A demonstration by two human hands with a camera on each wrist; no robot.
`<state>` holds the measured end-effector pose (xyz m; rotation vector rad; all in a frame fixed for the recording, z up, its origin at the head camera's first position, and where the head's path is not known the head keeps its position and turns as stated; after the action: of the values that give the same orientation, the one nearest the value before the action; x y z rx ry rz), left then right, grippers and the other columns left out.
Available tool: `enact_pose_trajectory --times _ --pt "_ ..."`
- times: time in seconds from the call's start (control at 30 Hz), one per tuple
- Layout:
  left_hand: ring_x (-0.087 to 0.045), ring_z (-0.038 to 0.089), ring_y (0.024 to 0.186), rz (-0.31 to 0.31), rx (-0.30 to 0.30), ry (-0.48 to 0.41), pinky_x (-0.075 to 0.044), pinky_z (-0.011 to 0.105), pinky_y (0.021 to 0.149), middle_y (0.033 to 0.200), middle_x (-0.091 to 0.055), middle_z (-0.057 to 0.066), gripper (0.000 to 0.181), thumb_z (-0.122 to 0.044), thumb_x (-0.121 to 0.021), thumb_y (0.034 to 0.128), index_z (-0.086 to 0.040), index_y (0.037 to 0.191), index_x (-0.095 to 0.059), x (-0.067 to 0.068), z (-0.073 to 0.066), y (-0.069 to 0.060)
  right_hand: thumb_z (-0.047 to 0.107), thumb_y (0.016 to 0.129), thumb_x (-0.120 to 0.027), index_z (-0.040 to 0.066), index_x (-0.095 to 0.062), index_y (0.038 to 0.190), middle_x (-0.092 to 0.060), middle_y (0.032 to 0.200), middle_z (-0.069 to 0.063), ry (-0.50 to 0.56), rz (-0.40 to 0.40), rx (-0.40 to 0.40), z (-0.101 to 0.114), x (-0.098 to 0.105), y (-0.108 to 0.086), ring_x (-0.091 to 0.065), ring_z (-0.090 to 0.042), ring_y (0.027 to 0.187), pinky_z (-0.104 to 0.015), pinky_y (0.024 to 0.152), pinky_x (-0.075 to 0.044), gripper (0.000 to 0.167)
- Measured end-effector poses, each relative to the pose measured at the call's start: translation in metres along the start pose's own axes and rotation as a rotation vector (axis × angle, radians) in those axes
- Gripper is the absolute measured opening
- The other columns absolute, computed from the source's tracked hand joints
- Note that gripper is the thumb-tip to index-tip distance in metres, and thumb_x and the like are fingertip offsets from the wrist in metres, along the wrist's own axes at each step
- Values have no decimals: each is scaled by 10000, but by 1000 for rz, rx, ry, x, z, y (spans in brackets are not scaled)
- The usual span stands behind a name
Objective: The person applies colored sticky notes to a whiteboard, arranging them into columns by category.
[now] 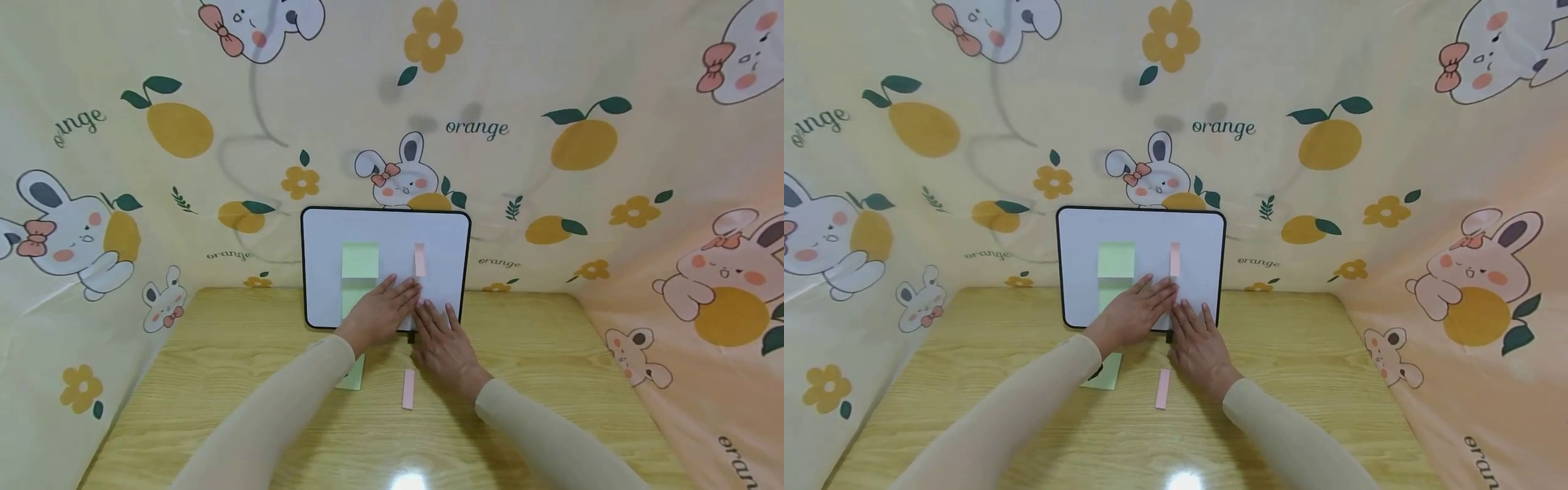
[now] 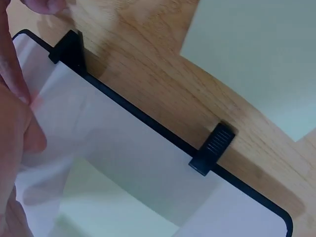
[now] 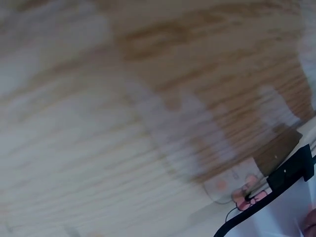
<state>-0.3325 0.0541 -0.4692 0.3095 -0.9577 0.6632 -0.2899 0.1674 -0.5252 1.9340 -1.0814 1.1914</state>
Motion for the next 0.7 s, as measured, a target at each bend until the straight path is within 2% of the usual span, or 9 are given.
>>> enact_pose_trajectory --times 0.27,0.47,0.7 --pt "-103 164 1650 -64 -45 -27 -100 408 1358 1771 -177 -33 574 -315 -344 1151 -165 1695 -238 7 -2 5 586 1087 -441 58 -202 1683 -139 1768 -89 3 -20 -6 -1 1 -1 -81 -278 1653 -597 1332 -106 831" --pt "-89 148 1648 -34 -46 -3 -92 414 1358 1772 -157 -49 564 -295 -343 1157 -181 1697 -228 0 4 0 579 1083 -460 70 -272 1674 -192 1762 -90 -4 -40 3 0 4 -3 -131 -285 1648 -598 1328 -137 803" --pt "-108 168 1649 -61 -62 28 -118 415 1356 1767 -189 -37 556 -294 -336 1158 -169 1693 -252 2 3 3 601 1090 -416 71 -231 1683 -157 1765 -86 -12 -4 1 2 2 -1 -101 -282 1650 -609 1327 -116 816"
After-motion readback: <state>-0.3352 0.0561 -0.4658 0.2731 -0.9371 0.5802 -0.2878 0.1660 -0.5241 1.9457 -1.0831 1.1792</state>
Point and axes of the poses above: each hand's wrist, its own y-axis towards the middle knuckle, its own x-axis out of the back of the hand, z = x × y, the point moved 7 cm from there along y, towards the middle knuckle
